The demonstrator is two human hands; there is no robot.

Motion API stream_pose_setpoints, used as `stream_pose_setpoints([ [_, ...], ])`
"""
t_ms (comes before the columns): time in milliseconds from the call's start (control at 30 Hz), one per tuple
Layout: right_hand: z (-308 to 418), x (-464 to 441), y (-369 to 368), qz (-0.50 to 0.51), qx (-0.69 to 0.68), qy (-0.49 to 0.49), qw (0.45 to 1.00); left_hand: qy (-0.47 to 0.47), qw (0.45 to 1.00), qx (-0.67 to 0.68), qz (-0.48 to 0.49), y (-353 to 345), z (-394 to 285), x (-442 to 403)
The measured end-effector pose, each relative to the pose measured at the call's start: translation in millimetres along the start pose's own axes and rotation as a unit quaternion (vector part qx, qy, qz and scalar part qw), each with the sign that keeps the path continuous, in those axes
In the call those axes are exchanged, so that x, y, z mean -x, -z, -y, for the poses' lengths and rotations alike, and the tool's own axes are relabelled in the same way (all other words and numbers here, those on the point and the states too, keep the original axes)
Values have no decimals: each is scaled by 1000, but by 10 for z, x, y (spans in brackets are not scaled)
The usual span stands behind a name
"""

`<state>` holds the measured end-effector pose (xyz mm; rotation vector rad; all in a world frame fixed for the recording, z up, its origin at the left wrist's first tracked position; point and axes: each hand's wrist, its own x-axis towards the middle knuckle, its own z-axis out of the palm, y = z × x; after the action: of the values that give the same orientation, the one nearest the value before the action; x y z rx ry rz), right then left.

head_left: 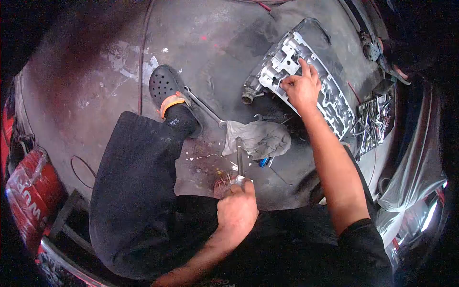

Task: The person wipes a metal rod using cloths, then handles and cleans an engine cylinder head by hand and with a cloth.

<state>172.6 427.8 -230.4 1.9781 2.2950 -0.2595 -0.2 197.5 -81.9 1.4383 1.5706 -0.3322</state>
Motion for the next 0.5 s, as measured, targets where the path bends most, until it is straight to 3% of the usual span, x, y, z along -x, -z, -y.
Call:
stream_pose_setpoints([
  [367,-59,32,-89,-7,-27,-11,1000,4,1000,28,4,-9,7,5],
  [500,-169,132,-81,-34,-87,29,995,9,999,27,14,-31,-3,-16],
])
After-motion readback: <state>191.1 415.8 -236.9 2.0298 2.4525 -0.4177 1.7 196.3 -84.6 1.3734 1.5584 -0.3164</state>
